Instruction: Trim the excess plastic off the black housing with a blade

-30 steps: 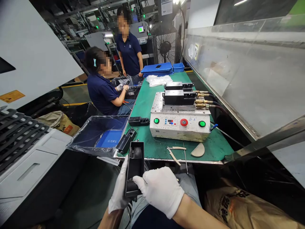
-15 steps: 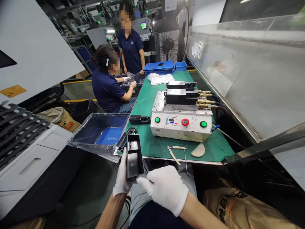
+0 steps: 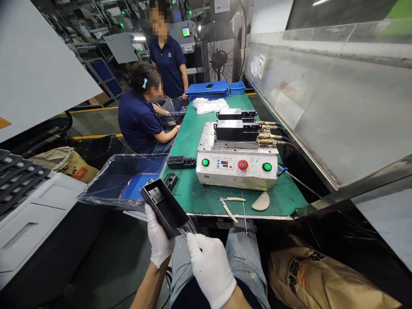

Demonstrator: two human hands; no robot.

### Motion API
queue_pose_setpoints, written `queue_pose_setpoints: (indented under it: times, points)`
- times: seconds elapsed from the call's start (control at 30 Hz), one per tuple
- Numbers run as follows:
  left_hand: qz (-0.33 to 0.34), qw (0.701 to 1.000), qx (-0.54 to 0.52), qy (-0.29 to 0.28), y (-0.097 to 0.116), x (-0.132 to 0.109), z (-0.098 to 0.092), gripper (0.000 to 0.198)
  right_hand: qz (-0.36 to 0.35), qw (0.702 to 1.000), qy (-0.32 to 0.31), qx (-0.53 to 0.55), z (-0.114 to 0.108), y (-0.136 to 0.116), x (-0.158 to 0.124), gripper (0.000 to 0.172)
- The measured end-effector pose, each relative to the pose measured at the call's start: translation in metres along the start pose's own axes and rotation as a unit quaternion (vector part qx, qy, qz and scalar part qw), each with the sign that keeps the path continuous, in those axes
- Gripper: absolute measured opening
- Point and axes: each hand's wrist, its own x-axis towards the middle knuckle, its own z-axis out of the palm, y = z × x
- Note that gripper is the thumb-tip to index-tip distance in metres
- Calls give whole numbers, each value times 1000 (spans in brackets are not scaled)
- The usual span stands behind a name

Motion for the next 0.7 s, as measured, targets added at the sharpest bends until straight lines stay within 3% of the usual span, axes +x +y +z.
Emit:
queue_pose_setpoints:
  times: [0.13, 0.3, 0.47, 0.63, 0.7]
  points:
    - [-8, 999, 49, 18, -2, -1, -1, 69, 70, 985, -64, 141, 13, 1, -12, 61]
    - [84, 987, 139, -2, -2, 7, -1, 61, 169, 950, -129, 230, 23, 31, -32, 71]
    - [131, 959, 248, -35, 8, 18, 3, 61, 233, 928, -141, 256, 19, 62, -39, 75]
    - [171, 941, 290, -43, 19, 27, 6, 58, 257, 920, -138, 262, 18, 81, -41, 77]
    - [211, 916, 333, -77, 24, 36, 6, 56, 270, 921, -137, 247, 18, 87, -41, 81]
